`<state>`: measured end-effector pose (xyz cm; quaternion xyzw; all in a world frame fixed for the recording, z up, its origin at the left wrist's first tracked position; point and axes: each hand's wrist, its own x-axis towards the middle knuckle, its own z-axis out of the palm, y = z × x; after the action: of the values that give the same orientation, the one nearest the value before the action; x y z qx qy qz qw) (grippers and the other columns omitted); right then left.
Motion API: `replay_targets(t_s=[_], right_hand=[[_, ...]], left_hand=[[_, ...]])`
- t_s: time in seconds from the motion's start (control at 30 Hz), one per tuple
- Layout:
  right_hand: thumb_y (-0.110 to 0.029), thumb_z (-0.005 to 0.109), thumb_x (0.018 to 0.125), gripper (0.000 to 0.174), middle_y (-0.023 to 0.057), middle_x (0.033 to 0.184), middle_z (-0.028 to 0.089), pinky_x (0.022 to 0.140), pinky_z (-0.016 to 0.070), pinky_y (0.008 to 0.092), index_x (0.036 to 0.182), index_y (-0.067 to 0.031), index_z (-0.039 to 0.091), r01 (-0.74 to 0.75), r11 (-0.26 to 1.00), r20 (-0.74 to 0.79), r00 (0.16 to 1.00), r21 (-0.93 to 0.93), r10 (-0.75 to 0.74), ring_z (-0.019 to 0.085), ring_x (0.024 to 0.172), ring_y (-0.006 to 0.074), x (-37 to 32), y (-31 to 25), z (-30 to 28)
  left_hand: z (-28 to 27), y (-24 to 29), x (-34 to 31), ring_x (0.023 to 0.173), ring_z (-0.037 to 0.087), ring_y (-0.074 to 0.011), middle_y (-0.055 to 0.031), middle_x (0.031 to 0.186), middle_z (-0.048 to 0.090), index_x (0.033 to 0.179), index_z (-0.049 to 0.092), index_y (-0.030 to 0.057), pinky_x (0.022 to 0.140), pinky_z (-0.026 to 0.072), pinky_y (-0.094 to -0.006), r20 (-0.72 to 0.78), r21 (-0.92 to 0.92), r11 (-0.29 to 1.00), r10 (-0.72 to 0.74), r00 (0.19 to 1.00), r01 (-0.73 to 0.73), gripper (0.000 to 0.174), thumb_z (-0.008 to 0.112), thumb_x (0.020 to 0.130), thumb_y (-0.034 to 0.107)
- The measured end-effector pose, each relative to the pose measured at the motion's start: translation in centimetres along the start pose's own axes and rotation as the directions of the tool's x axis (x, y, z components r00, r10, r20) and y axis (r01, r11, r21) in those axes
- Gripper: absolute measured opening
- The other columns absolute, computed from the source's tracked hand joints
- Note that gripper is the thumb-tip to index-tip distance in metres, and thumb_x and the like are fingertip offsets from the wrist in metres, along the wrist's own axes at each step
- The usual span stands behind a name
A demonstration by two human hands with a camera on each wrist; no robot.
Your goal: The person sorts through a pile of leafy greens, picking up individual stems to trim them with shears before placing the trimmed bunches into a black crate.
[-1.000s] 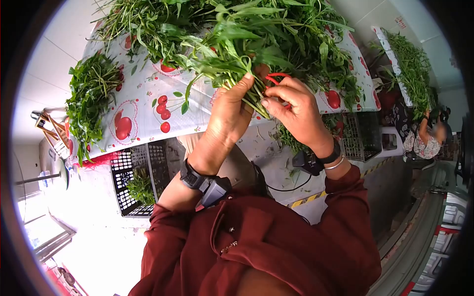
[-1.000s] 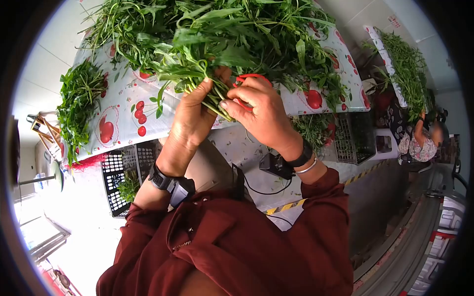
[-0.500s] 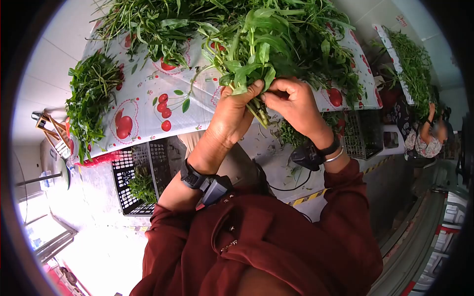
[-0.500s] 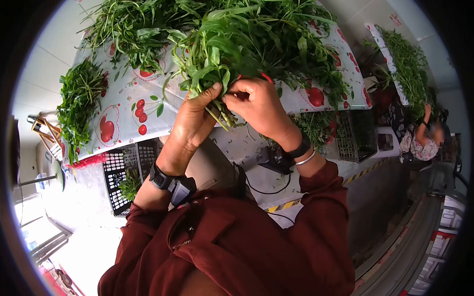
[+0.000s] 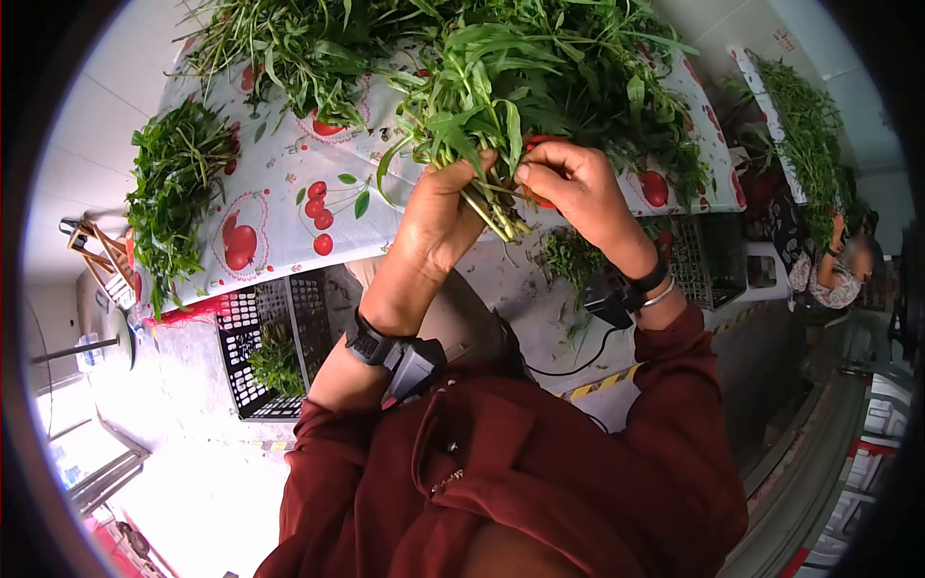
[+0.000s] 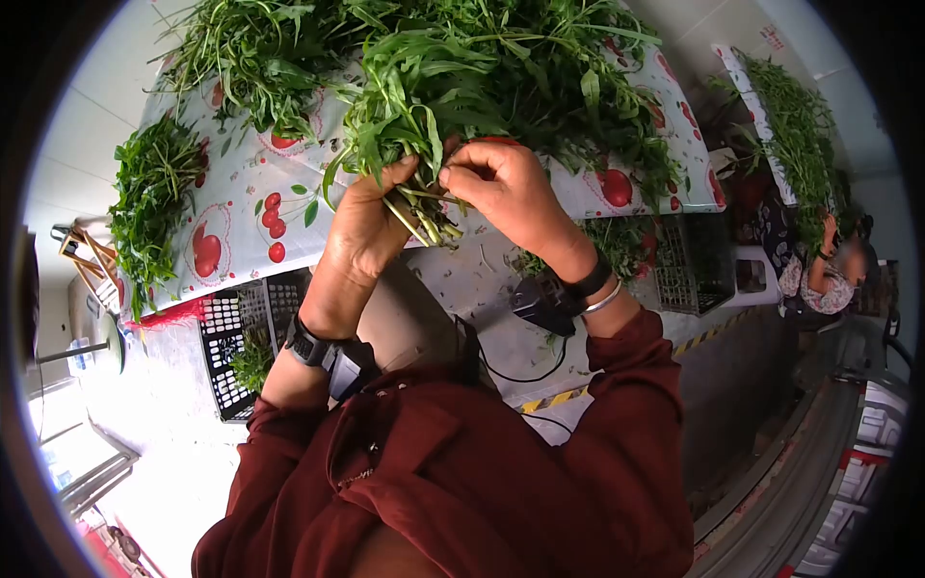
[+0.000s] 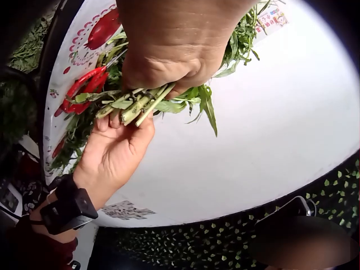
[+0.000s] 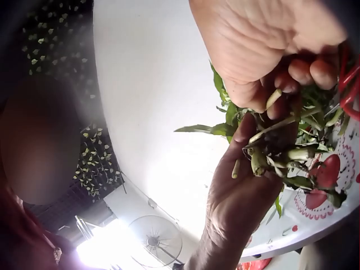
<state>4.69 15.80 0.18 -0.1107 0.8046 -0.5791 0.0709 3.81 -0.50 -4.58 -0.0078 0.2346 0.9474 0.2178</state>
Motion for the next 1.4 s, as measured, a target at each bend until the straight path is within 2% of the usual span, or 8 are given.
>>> replay_targets(t_s=[0.2, 0.37, 0.47, 0.8, 0.87, 1.07, 1.27, 1.4], right_hand=[[-0.010, 0.062, 0.079, 0.012, -0.0005, 0.065, 0.054, 0.050, 0.0364, 0.0202, 0.078, 0.0026, 0.061, 0.045, 0.998, -0.044, 0.998, -0.049, -0.047, 0.045, 0.056, 0.0035, -0.2, 0.1, 0.4], [-0.004, 0.063, 0.076, 0.007, 0.0033, 0.067, 0.051, 0.049, 0.0373, 0.0234, 0.075, 0.0016, 0.058, 0.251, 0.939, -0.116, 0.952, -0.236, -0.284, 0.046, 0.056, 0.0088, -0.2, 0.3, 0.8], [-0.003, 0.061, 0.077, 0.006, 0.0039, 0.069, 0.050, 0.051, 0.0383, 0.0247, 0.077, 0.0010, 0.057, 0.279, 0.936, -0.130, 0.942, -0.215, -0.310, 0.047, 0.057, 0.0112, -0.2, 0.7, 1.1], [0.000, 0.060, 0.076, 0.010, 0.0059, 0.089, 0.051, 0.063, 0.0434, 0.0268, 0.085, -0.0029, 0.060, 0.362, 0.926, -0.210, 0.902, -0.107, -0.377, 0.052, 0.075, 0.0153, -1.2, -0.3, 1.4], [0.001, 0.060, 0.074, 0.014, 0.0056, 0.090, 0.050, 0.067, 0.0438, 0.0287, 0.087, -0.0037, 0.061, 0.464, 0.788, -0.121, 0.827, -0.403, -0.549, 0.052, 0.079, 0.0172, -1.7, -1.1, 0.7], [0.005, 0.062, 0.064, 0.028, 0.0028, 0.087, 0.052, 0.068, 0.0425, 0.0304, 0.087, -0.0100, 0.066, 0.492, 0.755, -0.093, 0.809, -0.432, -0.581, 0.050, 0.079, 0.0191, -1.9, -1.2, 2.0], [0.004, 0.065, 0.063, 0.028, 0.0013, 0.084, 0.055, 0.067, 0.0443, 0.0310, 0.086, -0.0123, 0.067, 0.618, 0.480, 0.057, 0.648, -0.622, -0.759, 0.052, 0.076, 0.0211, -0.4, -1.0, 1.9], [0.004, 0.065, 0.063, 0.023, 0.0014, 0.082, 0.055, 0.066, 0.0434, 0.0313, 0.083, -0.0085, 0.065, 0.631, 0.483, 0.011, 0.614, -0.607, -0.789, 0.052, 0.075, 0.0215, -0.5, -0.9, 1.8]], left_hand=[[0.4, 0.4, -0.2, 0.102, 0.056, -0.0276, -0.0189, 0.113, 0.056, 0.120, 0.044, -0.0031, 0.086, 0.0472, -0.0381, 0.000, 0.014, 1.000, -0.003, 1.000, 0.003, 0.038, 0.050, 0.084, 0.005], [0.3, 0.7, 0.0, 0.100, 0.057, -0.0272, -0.0186, 0.110, 0.057, 0.116, 0.047, -0.0038, 0.085, 0.0476, -0.0372, 0.010, -0.012, 1.000, 0.012, 1.000, -0.012, 0.034, 0.050, 0.083, 0.003], [0.7, 1.3, -0.4, 0.095, 0.057, -0.0260, -0.0164, 0.102, 0.058, 0.109, 0.050, -0.0032, 0.084, 0.0481, -0.0371, 0.116, -0.046, 0.999, 0.024, 0.993, -0.019, 0.028, 0.052, 0.082, 0.003], [0.9, 1.3, -0.2, 0.096, 0.056, -0.0240, -0.0138, 0.100, 0.057, 0.103, 0.049, -0.0019, 0.087, 0.0461, -0.0396, 0.022, -0.246, 0.969, 0.017, 1.000, -0.012, 0.021, 0.042, 0.094, 0.015], [0.9, 1.3, -0.1, 0.100, 0.054, -0.0238, -0.0136, 0.104, 0.056, 0.105, 0.048, -0.0016, 0.091, 0.0435, -0.0396, 0.004, -0.253, 0.967, 0.024, 1.000, -0.023, 0.021, 0.042, 0.094, 0.015], [0.6, 0.5, 0.5, 0.110, 0.049, -0.0235, -0.0135, 0.113, 0.054, 0.113, 0.046, -0.0006, 0.099, 0.0381, -0.0401, 0.086, -0.209, 0.977, 0.060, 0.994, -0.041, 0.027, 0.041, 0.094, 0.018], [1.3, 0.2, 0.0, 0.112, 0.048, -0.0239, -0.0143, 0.117, 0.052, 0.115, 0.045, -0.0004, 0.099, 0.0374, -0.0389, 0.014, -0.112, 0.992, 0.063, 0.998, -0.061, 0.030, 0.040, 0.095, 0.020], [1.1, 0.2, 0.2, 0.107, 0.050, -0.0254, -0.0137, 0.108, 0.055, 0.110, 0.047, -0.0038, 0.095, 0.0413, -0.0367, 0.076, -0.257, 0.966, 0.028, 0.997, -0.007, 0.030, 0.037, 0.096, 0.021]])
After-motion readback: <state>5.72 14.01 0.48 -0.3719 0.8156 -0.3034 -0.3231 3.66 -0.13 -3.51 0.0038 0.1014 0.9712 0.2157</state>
